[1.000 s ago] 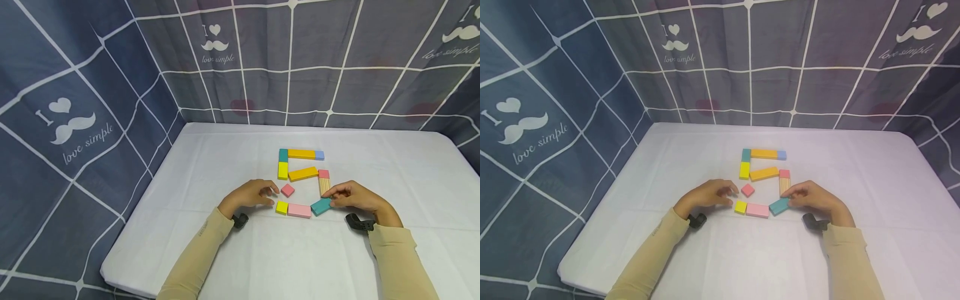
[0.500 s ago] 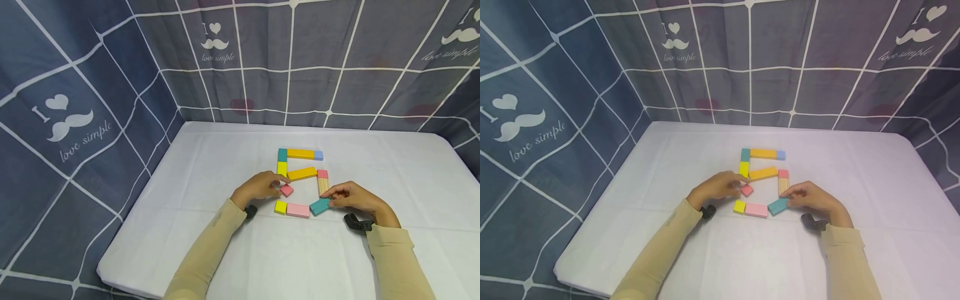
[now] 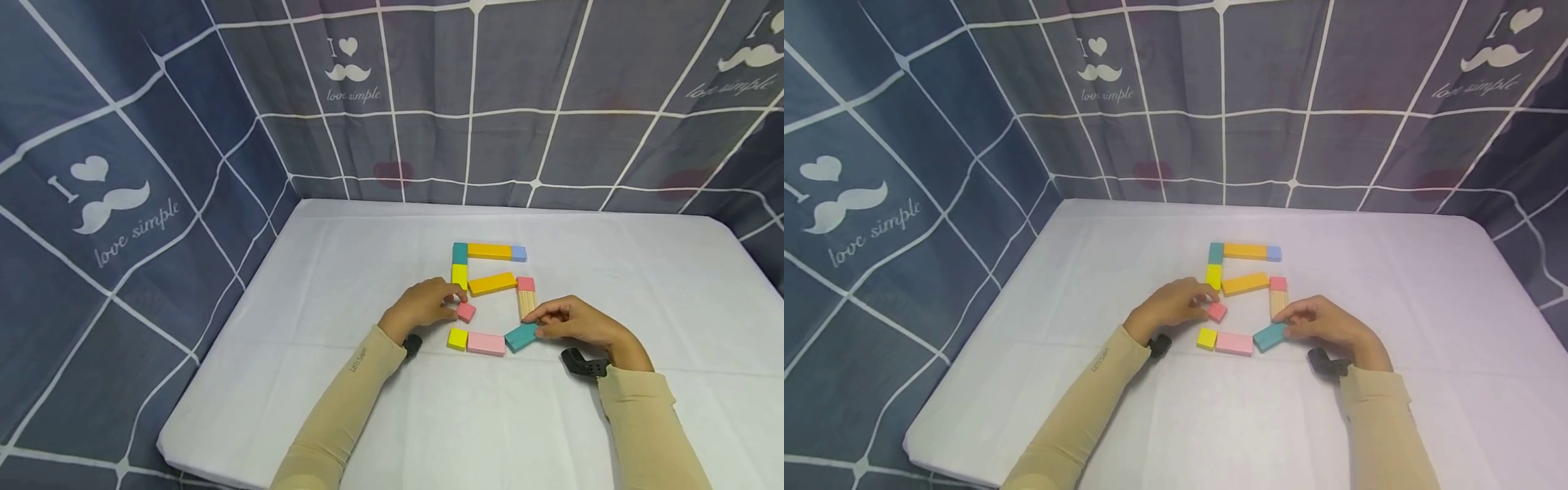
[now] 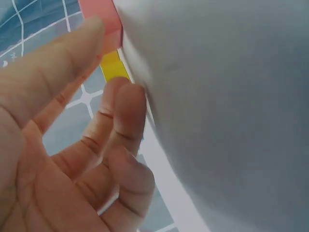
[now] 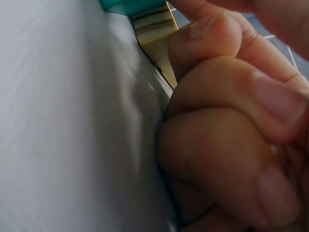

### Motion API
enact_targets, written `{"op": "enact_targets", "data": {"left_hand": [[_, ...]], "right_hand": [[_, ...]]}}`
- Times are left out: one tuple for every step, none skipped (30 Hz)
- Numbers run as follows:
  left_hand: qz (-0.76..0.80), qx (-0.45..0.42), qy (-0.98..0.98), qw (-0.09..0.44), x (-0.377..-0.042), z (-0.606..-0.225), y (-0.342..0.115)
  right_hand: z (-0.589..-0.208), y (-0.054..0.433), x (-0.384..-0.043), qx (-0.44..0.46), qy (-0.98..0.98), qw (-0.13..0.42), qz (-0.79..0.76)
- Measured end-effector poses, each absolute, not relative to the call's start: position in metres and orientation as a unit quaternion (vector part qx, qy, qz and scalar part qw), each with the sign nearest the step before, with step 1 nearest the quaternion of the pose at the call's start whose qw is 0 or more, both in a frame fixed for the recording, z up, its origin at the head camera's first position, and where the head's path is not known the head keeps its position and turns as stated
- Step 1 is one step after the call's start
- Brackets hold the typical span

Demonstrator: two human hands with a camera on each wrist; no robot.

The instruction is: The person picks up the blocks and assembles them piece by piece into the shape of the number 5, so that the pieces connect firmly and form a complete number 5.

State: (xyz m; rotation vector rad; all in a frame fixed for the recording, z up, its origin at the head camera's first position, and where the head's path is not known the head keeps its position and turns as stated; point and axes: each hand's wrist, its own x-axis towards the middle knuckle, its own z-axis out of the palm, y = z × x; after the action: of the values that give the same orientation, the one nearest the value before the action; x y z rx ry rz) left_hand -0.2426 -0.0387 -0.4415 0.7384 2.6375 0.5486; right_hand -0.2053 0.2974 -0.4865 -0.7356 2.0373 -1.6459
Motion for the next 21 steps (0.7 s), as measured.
{"op": "enact_targets", "data": {"left_hand": [[0.19, 0.26, 0.931, 0.17, -0.243, -0.442, -0.039], [0.188, 0.261, 0.932, 0.168, -0.244, -0.442, -0.04], [0.188, 0.26, 0.932, 0.167, -0.245, -0.442, -0.042], [0.19, 0.257, 0.933, 0.168, -0.246, -0.442, -0.044], [0.192, 0.254, 0.933, 0.168, -0.247, -0.442, -0.046], [0.197, 0.249, 0.933, 0.169, -0.248, -0.441, -0.048], [0.202, 0.244, 0.933, 0.171, -0.249, -0.441, -0.051], [0.207, 0.239, 0.933, 0.172, -0.25, -0.44, -0.053], [0.213, 0.235, 0.932, 0.173, -0.251, -0.44, -0.056], [0.22, 0.233, 0.931, 0.175, -0.252, -0.439, -0.058], [0.227, 0.231, 0.929, 0.177, -0.253, -0.439, -0.061], [0.236, 0.23, 0.927, 0.18, -0.254, -0.438, -0.063], [0.244, 0.23, 0.924, 0.184, -0.254, -0.438, -0.065], [0.251, 0.232, 0.921, 0.188, -0.255, -0.437, -0.066], [0.259, 0.231, 0.918, 0.195, -0.255, -0.436, -0.068], [0.265, 0.23, 0.915, 0.201, -0.255, -0.436, -0.069], [0.271, 0.228, 0.912, 0.207, -0.255, -0.435, -0.071], [0.275, 0.226, 0.91, 0.212, -0.255, -0.435, -0.072], [0.278, 0.224, 0.908, 0.218, -0.255, -0.435, -0.072], [0.28, 0.222, 0.907, 0.223, -0.254, -0.434, -0.073], [0.282, 0.22, 0.906, 0.227, -0.254, -0.434, -0.074]], "right_hand": [[-0.486, 0.298, -0.205, -0.264, 0.733, 0.209, -0.591], [-0.486, 0.298, -0.205, -0.264, 0.734, 0.21, -0.59], [-0.485, 0.298, -0.205, -0.264, 0.734, 0.209, -0.589], [-0.485, 0.298, -0.205, -0.264, 0.735, 0.209, -0.589], [-0.485, 0.298, -0.205, -0.263, 0.735, 0.209, -0.588], [-0.485, 0.298, -0.206, -0.263, 0.735, 0.209, -0.589], [-0.486, 0.298, -0.206, -0.263, 0.735, 0.208, -0.59], [-0.486, 0.298, -0.206, -0.263, 0.734, 0.208, -0.59], [-0.486, 0.299, -0.206, -0.263, 0.734, 0.206, -0.591], [-0.486, 0.299, -0.206, -0.263, 0.734, 0.206, -0.591], [-0.487, 0.299, -0.207, -0.263, 0.734, 0.205, -0.592], [-0.487, 0.299, -0.207, -0.263, 0.734, 0.205, -0.592], [-0.487, 0.299, -0.207, -0.263, 0.734, 0.204, -0.592], [-0.488, 0.299, -0.206, -0.262, 0.734, 0.205, -0.592], [-0.488, 0.299, -0.206, -0.262, 0.734, 0.206, -0.592], [-0.488, 0.299, -0.206, -0.261, 0.734, 0.208, -0.592], [-0.489, 0.299, -0.206, -0.261, 0.733, 0.209, -0.592], [-0.489, 0.299, -0.206, -0.26, 0.734, 0.211, -0.591], [-0.489, 0.299, -0.206, -0.259, 0.734, 0.211, -0.591], [-0.489, 0.299, -0.205, -0.258, 0.734, 0.212, -0.591], [-0.489, 0.299, -0.205, -0.258, 0.734, 0.212, -0.591]]}}
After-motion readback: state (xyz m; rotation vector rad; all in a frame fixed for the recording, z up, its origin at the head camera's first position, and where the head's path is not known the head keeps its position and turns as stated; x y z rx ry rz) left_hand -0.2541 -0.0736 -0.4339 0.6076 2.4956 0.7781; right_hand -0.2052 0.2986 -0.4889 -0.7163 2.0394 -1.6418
